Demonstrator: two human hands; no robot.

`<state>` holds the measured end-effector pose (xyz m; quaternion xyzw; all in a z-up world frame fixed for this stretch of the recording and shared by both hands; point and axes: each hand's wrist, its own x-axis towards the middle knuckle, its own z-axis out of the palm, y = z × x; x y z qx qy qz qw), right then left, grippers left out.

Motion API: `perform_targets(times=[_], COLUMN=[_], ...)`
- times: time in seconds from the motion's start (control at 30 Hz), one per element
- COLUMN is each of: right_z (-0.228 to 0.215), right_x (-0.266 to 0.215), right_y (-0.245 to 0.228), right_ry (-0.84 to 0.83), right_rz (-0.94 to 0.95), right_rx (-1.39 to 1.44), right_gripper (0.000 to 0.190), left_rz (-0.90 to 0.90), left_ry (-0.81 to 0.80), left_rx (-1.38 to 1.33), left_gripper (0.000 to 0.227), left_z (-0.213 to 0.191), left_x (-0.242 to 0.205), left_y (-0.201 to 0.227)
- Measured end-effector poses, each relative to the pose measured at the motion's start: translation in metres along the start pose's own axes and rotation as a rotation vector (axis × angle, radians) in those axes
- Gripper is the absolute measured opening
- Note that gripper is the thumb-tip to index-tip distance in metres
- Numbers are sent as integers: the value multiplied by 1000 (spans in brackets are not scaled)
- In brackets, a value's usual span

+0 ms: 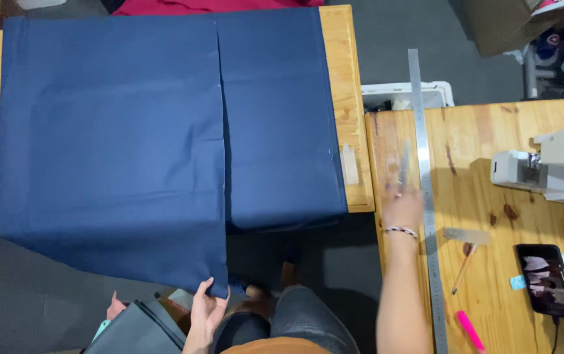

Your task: The person pins a blue fabric to a wooden frame, then uses scissors to cut along a marked line. After cutting, they remove the pins and use a metal ruler to measure the fabric.

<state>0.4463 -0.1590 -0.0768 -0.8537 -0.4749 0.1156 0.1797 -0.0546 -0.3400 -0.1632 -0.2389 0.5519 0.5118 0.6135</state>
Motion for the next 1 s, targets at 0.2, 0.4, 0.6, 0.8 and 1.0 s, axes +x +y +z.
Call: perform_targets(times=[0.2,0.4,0.6,0.8,1.0], right_z=[14,7,25,68,-19], right_x=[-24,-38,-22,11,13], right_y=[60,7,-71,-44,-16], right_ry=[49,405,-8,160,412], right_rz=[52,-151,-163,-239,62], right_rx=[-31,-113,241,234,177], right_gripper=[32,28,64,60,52], left_rz=[-23,6,17,14,15], left_ry=[-37,-13,-16,11,-18], left_rx=[-61,-50,-15,-37,-36], left_gripper=[50,51,51,52,51], left_z=[7,23,13,37,31], left_x=[-29,-49,-32,-63,-56], left_y=[6,13,7,11,2])
